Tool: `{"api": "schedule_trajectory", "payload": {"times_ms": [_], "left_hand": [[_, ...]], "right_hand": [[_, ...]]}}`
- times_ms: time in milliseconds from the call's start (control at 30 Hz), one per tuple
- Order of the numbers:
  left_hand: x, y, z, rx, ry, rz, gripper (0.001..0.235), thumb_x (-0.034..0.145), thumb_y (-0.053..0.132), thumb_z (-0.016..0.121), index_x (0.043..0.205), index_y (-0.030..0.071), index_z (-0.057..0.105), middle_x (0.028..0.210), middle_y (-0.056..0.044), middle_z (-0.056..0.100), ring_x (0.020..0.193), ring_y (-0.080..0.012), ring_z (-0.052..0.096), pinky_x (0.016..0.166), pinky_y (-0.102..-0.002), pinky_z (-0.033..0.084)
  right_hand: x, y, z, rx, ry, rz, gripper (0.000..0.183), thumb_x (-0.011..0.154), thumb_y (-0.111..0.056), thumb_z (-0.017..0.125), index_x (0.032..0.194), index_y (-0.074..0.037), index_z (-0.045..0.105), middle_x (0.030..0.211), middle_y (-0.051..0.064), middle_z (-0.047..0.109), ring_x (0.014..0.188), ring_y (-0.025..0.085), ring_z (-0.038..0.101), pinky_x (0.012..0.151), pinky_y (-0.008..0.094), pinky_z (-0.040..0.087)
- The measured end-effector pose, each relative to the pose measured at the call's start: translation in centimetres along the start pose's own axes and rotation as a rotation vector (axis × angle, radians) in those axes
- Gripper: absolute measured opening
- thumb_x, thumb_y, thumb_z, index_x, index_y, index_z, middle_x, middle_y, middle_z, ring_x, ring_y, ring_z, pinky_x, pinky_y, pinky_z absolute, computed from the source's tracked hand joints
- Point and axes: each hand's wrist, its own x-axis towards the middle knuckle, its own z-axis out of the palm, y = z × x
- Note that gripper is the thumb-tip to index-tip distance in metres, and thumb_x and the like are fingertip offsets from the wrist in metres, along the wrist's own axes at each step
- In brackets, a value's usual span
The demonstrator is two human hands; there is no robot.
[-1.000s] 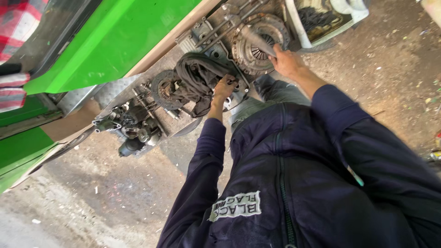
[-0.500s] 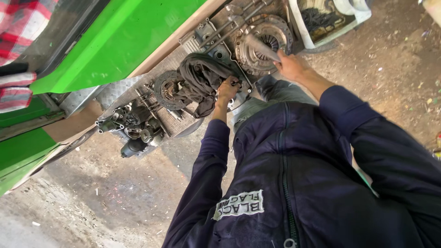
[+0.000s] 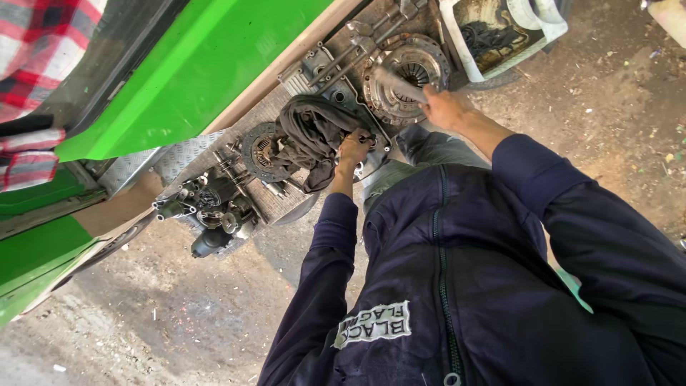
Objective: The person repeatedly handles a clutch pressure plate and a clutch disc on a workbench next to a green vehicle. They rotate the pressure plate, wipe it with a cloth, and repeatedly place and remove the clutch disc, without installing the assembly into the vehicle.
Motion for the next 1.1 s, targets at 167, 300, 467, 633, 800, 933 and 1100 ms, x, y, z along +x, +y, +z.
{"api": "schedule_trajectory", "payload": {"times_ms": [167,300,467,633,800,933,1100], "left_hand": [[1.3,0.7,0.6,0.070,0.096,0.116,0.043,0.083,0.037,0.072,0.123,0.022,0.068,0.122,-0.014,0.072,0.117,-0.0328,0.066,0.099,-0.045,0.050],[1.3,-1.0,2.4,0.110,0.101,0.124,0.044,0.083,0.038,0.072,0.124,0.023,0.068,0.127,-0.015,0.068,0.120,-0.0348,0.063,0.101,-0.046,0.049],[1.2,-2.2,1.6,0.097,0.081,0.071,0.045,0.082,0.040,0.072,0.124,0.024,0.067,0.126,-0.014,0.070,0.120,-0.0338,0.064,0.102,-0.047,0.048],[1.6,-1.1,1.8,0.121,0.088,0.087,0.045,0.082,0.040,0.072,0.124,0.024,0.068,0.126,-0.017,0.068,0.120,-0.0336,0.063,0.102,-0.046,0.048],[0.9,-0.7,1.7,0.107,0.096,0.118,0.044,0.082,0.039,0.070,0.123,0.024,0.068,0.125,-0.016,0.070,0.118,-0.0338,0.065,0.101,-0.046,0.050],[-0.5,-0.5,0.5,0.032,0.014,0.002,0.048,0.082,0.042,0.068,0.126,0.025,0.065,0.127,-0.014,0.068,0.107,-0.0323,0.073,0.097,-0.044,0.054],[-1.5,0.7,0.4,-0.007,-0.016,-0.021,0.045,0.083,0.037,0.069,0.126,0.022,0.067,0.118,-0.018,0.076,0.099,-0.0371,0.074,0.089,-0.046,0.057]], "right_hand": [[0.5,-0.7,-1.2,0.283,-0.016,0.163,0.045,0.108,-0.034,0.040,0.136,0.002,0.040,0.072,0.020,0.065,0.055,0.034,0.065,0.047,0.049,0.055],[-1.6,-1.2,-1.5,0.101,-0.129,0.153,0.044,0.108,-0.033,0.040,0.135,0.001,0.042,0.083,0.027,0.073,0.065,0.040,0.072,0.059,0.053,0.058],[-0.3,-0.3,-1.9,0.056,-0.017,0.158,0.049,0.109,-0.035,0.041,0.143,0.001,0.037,0.084,0.029,0.069,0.062,0.038,0.068,0.054,0.049,0.054],[1.2,1.9,-2.2,0.179,-0.121,0.278,0.051,0.110,-0.039,0.033,0.143,0.000,0.035,0.071,0.013,0.059,0.046,0.024,0.054,0.036,0.040,0.043],[0.0,1.3,-1.2,0.117,-0.182,0.121,0.051,0.108,-0.039,0.037,0.141,-0.001,0.034,0.064,0.013,0.059,0.044,0.025,0.055,0.034,0.039,0.041],[-0.3,-0.7,0.8,0.148,-0.020,0.163,0.046,0.109,-0.035,0.039,0.139,0.000,0.040,0.071,0.023,0.066,0.053,0.036,0.066,0.042,0.046,0.050],[-3.5,-2.3,2.2,-0.048,0.011,-0.034,0.064,0.105,-0.050,0.044,0.139,0.004,0.039,0.071,0.024,0.070,0.061,0.041,0.068,0.055,0.051,0.055]]}}
